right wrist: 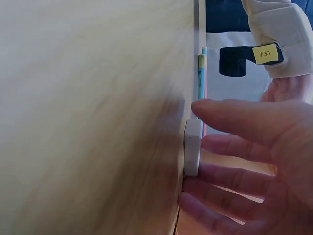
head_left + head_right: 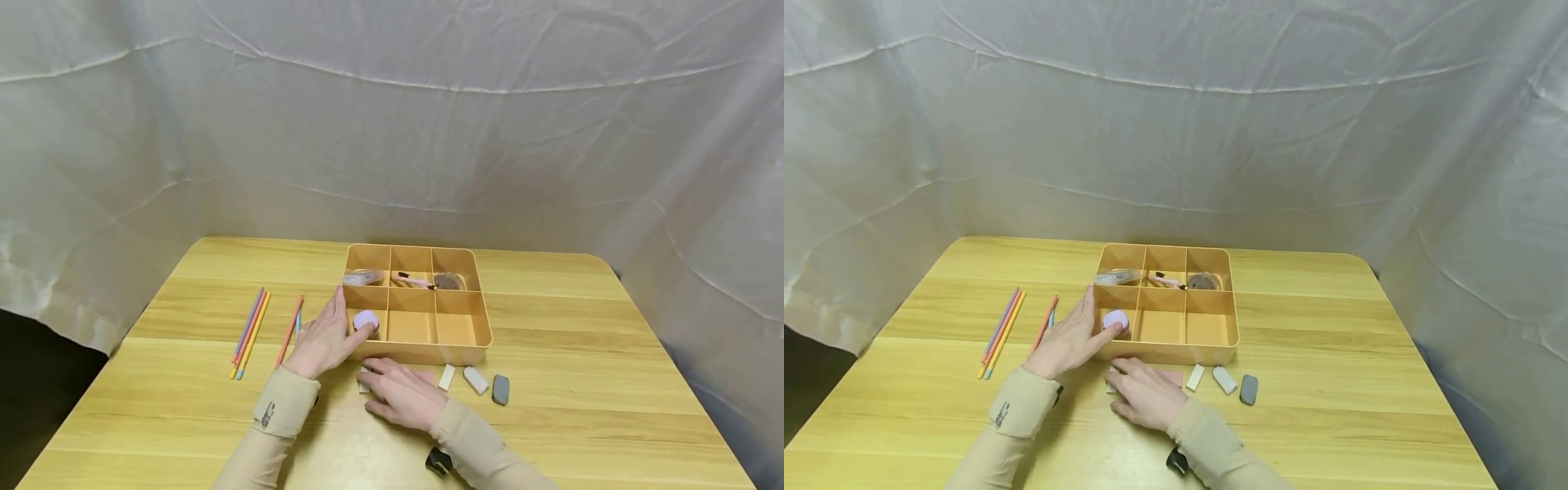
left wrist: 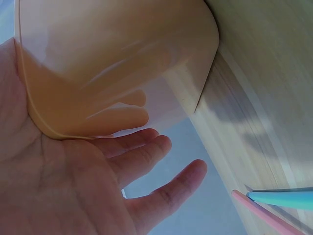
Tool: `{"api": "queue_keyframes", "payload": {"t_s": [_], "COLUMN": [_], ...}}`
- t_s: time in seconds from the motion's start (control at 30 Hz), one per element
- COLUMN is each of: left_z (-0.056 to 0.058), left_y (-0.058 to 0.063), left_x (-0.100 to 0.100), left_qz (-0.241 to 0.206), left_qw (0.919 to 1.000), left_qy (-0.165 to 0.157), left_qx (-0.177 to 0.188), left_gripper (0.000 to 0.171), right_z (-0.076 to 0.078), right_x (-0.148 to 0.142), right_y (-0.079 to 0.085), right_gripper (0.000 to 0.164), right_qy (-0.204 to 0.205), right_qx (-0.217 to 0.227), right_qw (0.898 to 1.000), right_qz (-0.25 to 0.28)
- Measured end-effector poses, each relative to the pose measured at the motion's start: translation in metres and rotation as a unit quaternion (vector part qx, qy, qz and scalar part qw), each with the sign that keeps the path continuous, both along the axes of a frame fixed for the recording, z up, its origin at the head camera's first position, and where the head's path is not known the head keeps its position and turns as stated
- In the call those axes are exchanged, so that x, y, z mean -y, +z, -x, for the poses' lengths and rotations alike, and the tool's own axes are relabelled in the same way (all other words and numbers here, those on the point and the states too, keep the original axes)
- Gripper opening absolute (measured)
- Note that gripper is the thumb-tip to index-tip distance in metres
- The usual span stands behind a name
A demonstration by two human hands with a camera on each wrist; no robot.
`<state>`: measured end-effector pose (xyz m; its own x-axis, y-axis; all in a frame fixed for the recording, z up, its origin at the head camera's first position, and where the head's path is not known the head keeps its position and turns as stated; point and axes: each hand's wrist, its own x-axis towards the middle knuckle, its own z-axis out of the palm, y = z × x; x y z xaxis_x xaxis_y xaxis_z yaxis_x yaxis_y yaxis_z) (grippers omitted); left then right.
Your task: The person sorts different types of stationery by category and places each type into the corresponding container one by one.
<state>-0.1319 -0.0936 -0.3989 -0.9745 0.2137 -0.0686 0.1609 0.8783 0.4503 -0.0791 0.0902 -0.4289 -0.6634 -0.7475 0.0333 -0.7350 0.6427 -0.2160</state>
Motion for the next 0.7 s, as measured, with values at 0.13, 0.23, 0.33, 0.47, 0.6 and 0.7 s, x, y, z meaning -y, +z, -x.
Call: {"api": "queue_keyframes", "payload": {"t_s": [0.13,0.23,0.33,0.47,0.6,0.7], "left_z": [-0.001,0.000,0.000,-0.001,-0.001,0.000], "left_y": [0.000,0.000,-0.001,0.000,0.000,-0.001], "left_x": [0.000,0.000,0.001,0.001,0.001,0.000], "left_qz": [-0.001,-0.001,0.001,0.001,0.002,0.000], "left_qw": [1.0000,1.0000,1.0000,0.9999,0.9998,0.9999], "left_qy": [-0.001,-0.002,-0.002,0.000,-0.003,-0.004], "left_qx": [0.001,-0.004,-0.010,-0.011,-0.017,-0.016], "left_gripper": [0.103,0.103,0.103,0.102,0.102,0.102], "right_z": [0.003,0.005,0.006,0.006,0.007,0.007], "right_x": [0.002,0.004,0.006,0.008,0.010,0.011], "right_y": [0.000,0.000,-0.001,-0.002,-0.003,-0.003], "right_gripper": [0.039,0.031,0.023,0.013,0.007,0.012], "right_qy": [-0.008,-0.008,-0.004,0.007,0.010,0.010], "right_qx": [-0.006,-0.014,-0.029,-0.059,-0.085,-0.095], "right_qw": [1.000,1.000,0.999,0.997,0.995,0.994], "right_qz": [0.003,0.016,0.031,0.049,0.055,0.050]}}
